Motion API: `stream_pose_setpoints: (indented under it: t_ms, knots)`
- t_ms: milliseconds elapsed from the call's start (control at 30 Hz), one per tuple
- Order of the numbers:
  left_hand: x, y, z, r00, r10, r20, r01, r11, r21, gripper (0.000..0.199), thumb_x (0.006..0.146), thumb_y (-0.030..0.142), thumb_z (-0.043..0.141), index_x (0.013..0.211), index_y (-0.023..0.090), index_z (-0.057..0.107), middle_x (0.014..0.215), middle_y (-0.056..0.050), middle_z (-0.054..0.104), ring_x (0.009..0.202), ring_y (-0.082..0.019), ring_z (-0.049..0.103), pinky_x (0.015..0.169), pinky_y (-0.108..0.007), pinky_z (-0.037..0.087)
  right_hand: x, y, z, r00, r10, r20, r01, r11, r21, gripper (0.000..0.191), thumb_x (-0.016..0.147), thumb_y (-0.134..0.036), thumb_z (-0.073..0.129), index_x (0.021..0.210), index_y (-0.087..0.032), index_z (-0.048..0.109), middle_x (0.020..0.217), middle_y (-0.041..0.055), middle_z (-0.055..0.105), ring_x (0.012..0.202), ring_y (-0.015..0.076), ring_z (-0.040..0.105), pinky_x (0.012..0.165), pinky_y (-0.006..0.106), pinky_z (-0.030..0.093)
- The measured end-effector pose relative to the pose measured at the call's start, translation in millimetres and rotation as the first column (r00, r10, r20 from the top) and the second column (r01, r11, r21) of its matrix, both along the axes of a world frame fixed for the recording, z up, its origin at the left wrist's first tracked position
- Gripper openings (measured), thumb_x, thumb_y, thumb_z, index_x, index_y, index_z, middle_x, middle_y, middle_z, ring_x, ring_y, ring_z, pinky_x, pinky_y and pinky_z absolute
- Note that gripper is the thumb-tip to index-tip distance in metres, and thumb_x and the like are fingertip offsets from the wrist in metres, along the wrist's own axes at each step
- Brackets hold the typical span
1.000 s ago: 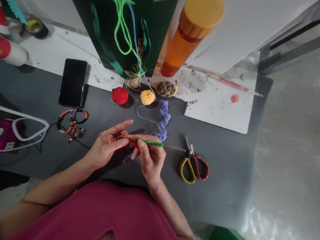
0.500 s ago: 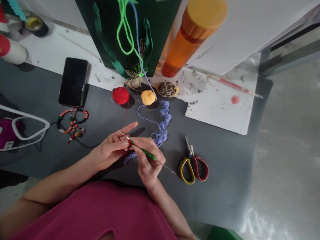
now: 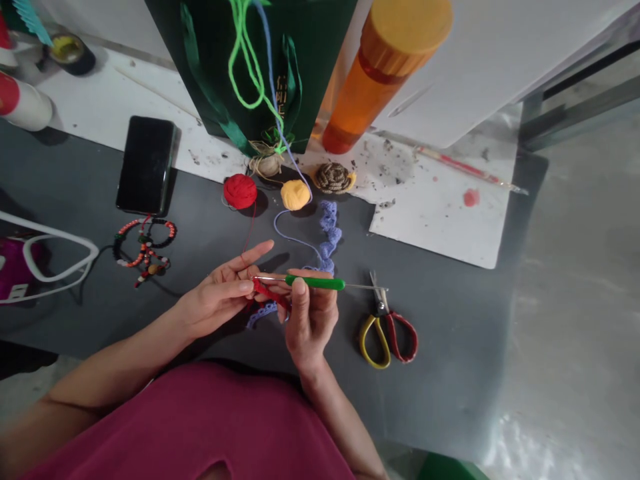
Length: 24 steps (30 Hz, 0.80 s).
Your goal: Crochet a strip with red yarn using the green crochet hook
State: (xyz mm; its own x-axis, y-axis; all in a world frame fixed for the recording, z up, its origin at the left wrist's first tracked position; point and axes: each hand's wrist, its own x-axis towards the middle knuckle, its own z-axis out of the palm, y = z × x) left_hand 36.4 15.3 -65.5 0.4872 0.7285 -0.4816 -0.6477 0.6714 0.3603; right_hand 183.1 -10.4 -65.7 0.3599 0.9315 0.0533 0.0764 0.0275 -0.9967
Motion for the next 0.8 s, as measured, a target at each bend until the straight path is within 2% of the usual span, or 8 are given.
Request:
stream_pose_setpoints:
  t_ms: [100,167,267,367,467,567,700,800]
  knots:
    - [-1,0,-1.0,1.0,-0.03,-0.007,0.03,0.999,-0.012,0.057,0.072,0.014,0.086,0.127,0.025,0.074,0.07,0.006,0.066,0.067,-0.009,0.062,0.075,-0.025,0.049,5,0,-2.6,0.999,-0.013,0.039,0.013,1.0,-0.011,0.017,0.1,-0.041,0.061,0.093,-0.027,0.066,0.075,-0.0003,0.07,0.055,0.0135,0.064,0.047,0.025,0.05]
    - [-1,0,-1.6,0.999,-0.045,0.002,0.045,0.999,-0.026,0.058,0.071,0.014,0.086,0.127,0.025,0.074,0.074,0.005,0.069,0.073,-0.01,0.065,0.081,-0.026,0.05,6,0,-3.4,0.999,0.01,-0.041,-0.013,0.998,-0.062,0.019,0.101,-0.044,0.059,0.094,-0.026,0.065,0.072,-0.0007,0.069,0.054,0.0144,0.065,0.046,0.026,0.05]
    - [-2,-1,-2.6,0.997,-0.074,0.009,0.074,0.997,-0.019,0.06,0.071,0.015,0.085,0.129,0.025,0.073,0.088,-0.001,0.074,0.089,-0.016,0.07,0.094,-0.033,0.05,4,1,-1.3,0.965,0.071,-0.251,-0.103,0.988,-0.116,0.02,0.1,-0.046,0.059,0.095,-0.027,0.063,0.06,-0.0044,0.066,0.04,0.0131,0.058,0.035,0.023,0.041]
    - [-3,-1,-4.1,0.994,-0.11,-0.001,0.11,0.994,0.017,0.059,0.073,0.017,0.083,0.13,0.025,0.072,0.101,-0.006,0.077,0.098,-0.022,0.071,0.096,-0.039,0.05,3,4,1.7,0.935,0.091,-0.342,-0.135,0.985,-0.106,0.019,0.099,-0.045,0.061,0.094,-0.027,0.063,0.054,-0.0066,0.063,0.033,0.0114,0.051,0.031,0.022,0.035]
    - [-3,0,-4.7,0.993,-0.122,-0.001,0.122,0.992,0.033,0.056,0.073,0.019,0.083,0.127,0.025,0.074,0.102,-0.007,0.078,0.098,-0.022,0.072,0.095,-0.039,0.051,4,6,1.5,0.925,0.102,-0.366,-0.157,0.98,-0.125,0.019,0.099,-0.045,0.061,0.092,-0.027,0.061,0.053,-0.0062,0.064,0.031,0.0105,0.046,0.03,0.022,0.032]
    - [-2,-1,-1.9,0.993,-0.119,-0.026,0.12,0.991,0.056,0.052,0.072,0.02,0.084,0.124,0.025,0.076,0.093,-0.005,0.077,0.09,-0.02,0.071,0.091,-0.037,0.052,5,7,-1.0,0.895,0.152,-0.419,-0.229,0.963,-0.14,0.023,0.098,-0.05,0.06,0.093,-0.028,0.061,0.056,-0.0047,0.069,0.029,0.0106,0.044,0.027,0.022,0.025]
    - [-1,-4,6.5,0.977,-0.035,-0.211,0.065,0.988,0.138,0.056,0.073,0.024,0.087,0.127,0.025,0.074,0.079,0.002,0.069,0.072,-0.013,0.066,0.08,-0.03,0.053,-3,5,-3.0,0.856,0.189,-0.481,-0.263,0.961,-0.091,0.022,0.093,-0.05,0.07,0.09,-0.028,0.065,0.062,-0.0047,0.073,0.034,0.0099,0.051,0.029,0.02,0.03]
    - [-2,-6,12.2,0.873,0.069,-0.482,0.073,0.96,0.269,0.063,0.077,0.024,0.084,0.138,0.024,0.068,0.082,0.003,0.069,0.073,-0.012,0.063,0.077,-0.027,0.052,-8,3,-3.6,0.884,0.163,-0.438,-0.2,0.979,-0.04,0.019,0.09,-0.044,0.075,0.089,-0.026,0.069,0.069,-0.0035,0.076,0.039,0.0076,0.054,0.034,0.018,0.035]
